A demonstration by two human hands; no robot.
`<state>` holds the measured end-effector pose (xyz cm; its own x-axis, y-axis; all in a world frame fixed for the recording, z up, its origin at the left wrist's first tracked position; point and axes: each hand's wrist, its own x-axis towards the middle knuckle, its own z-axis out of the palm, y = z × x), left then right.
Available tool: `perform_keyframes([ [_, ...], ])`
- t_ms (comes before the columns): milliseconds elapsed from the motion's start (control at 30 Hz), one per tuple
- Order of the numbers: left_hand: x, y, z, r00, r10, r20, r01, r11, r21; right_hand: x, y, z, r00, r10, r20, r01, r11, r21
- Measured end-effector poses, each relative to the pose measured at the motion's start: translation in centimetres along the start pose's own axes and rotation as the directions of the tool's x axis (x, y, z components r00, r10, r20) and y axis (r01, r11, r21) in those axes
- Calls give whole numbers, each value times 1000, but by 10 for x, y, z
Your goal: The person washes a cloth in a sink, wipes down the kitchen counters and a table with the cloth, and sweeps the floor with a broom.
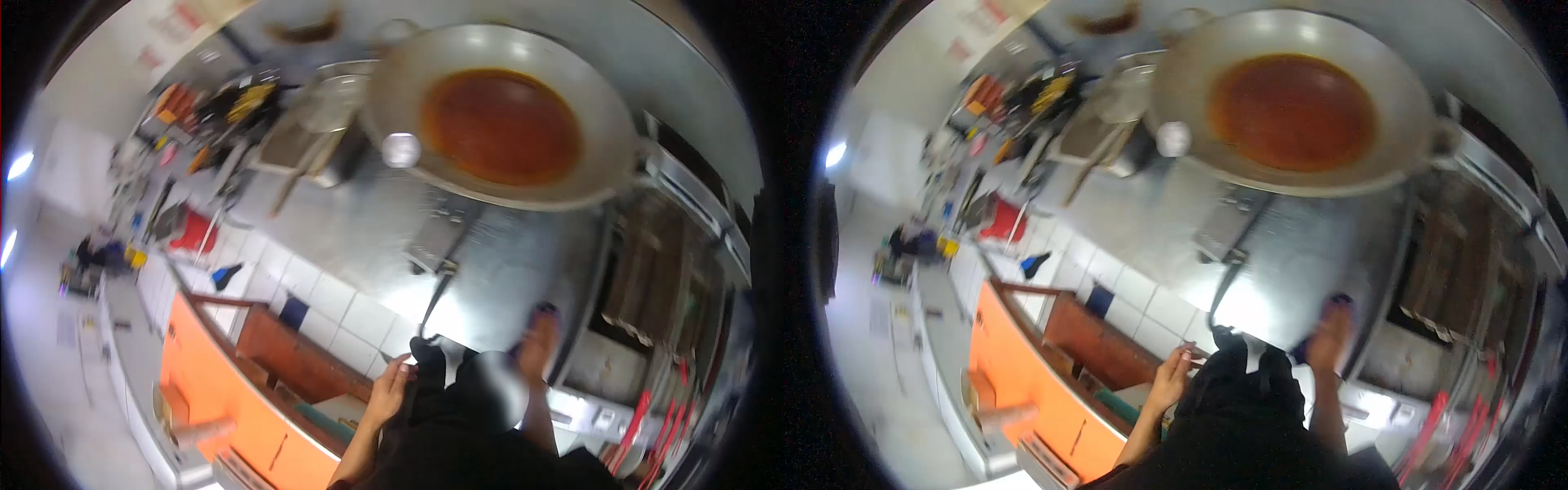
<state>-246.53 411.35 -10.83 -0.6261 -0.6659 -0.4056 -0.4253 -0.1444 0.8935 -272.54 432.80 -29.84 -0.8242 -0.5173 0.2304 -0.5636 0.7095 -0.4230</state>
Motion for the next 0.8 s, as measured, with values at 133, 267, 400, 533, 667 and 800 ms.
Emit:
perform_keyframes([
  [133, -10, -34, -27, 984, -78, -159, 59, 991, -121, 20, -46, -47, 877, 479, -36, -319, 636, 702],
  [267, -4, -45, -56, 965, -54, -258, -27, 953, -302, 31, -133, -38, 997, 50, 62, -77, 820, 567],
  [400, -4, -48, -116, 932, -21, -363, -114, 932, -345, 55, -278, 4, 957, -274, 96, 185, 830, 527],
  [533, -6, -77, -196, 867, -69, -493, -167, 892, -420, 80, -372, 106, 914, -357, 192, 336, 933, 130],
  [667, -28, -80, -273, 808, -115, -578, -220, 850, -478, 109, -450, 186, 869, -421, 260, 406, 907, 112],
  [800, -29, -98, -327, 764, -161, -625, -271, 799, -537, 123, -556, 246, 723, -665, 189, 607, 742, 286],
])
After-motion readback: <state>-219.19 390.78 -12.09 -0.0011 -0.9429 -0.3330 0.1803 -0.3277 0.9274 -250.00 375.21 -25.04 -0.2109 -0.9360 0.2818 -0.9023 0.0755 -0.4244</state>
